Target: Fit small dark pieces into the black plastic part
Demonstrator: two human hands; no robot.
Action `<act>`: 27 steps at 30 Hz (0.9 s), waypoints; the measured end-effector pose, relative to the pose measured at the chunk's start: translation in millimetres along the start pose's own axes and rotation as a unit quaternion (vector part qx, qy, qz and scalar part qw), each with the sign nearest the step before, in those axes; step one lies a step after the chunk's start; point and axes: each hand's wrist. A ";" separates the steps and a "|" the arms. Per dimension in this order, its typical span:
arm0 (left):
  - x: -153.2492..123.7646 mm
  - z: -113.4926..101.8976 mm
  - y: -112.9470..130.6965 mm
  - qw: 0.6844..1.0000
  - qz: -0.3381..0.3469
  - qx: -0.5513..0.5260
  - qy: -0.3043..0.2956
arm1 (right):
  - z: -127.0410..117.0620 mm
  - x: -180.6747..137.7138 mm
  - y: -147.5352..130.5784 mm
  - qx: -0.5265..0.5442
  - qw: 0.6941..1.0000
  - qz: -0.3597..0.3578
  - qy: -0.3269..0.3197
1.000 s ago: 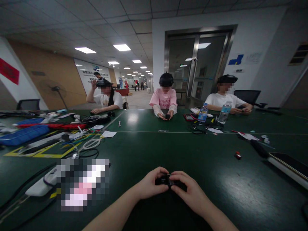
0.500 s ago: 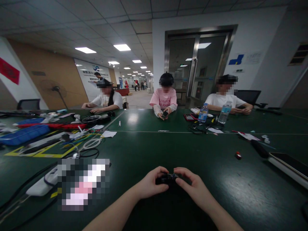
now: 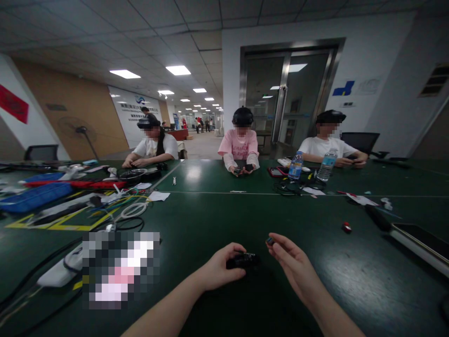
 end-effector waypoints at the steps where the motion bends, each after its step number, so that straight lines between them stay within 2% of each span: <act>1: 0.0 -0.2 0.2 1.000 -0.003 0.001 -0.001 | 0.2 0.1 -1.2 0.025 1.000 0.005 0.010; 8: -1.1 -3.9 4.1 0.999 -0.008 0.043 0.011 | -0.5 0.4 -10.8 0.144 0.988 0.029 0.045; 18: -1.1 -3.6 7.3 0.999 -0.045 0.004 -0.007 | -15.5 7.0 -12.3 0.181 0.982 0.030 0.055; 23: -1.1 -3.3 5.9 0.999 -0.041 0.011 -0.004 | -18.6 8.6 -14.2 0.194 0.979 0.034 0.060; 27: -0.8 -2.6 2.4 0.999 -0.025 0.023 0.004 | -20.1 9.4 -12.2 0.156 0.987 0.015 0.046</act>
Point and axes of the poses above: each hand's wrist, its own x-axis towards the middle knuckle, its own z-axis out of the palm, y = z × x, and after that the axes turned 11 degrees about x, right-handed
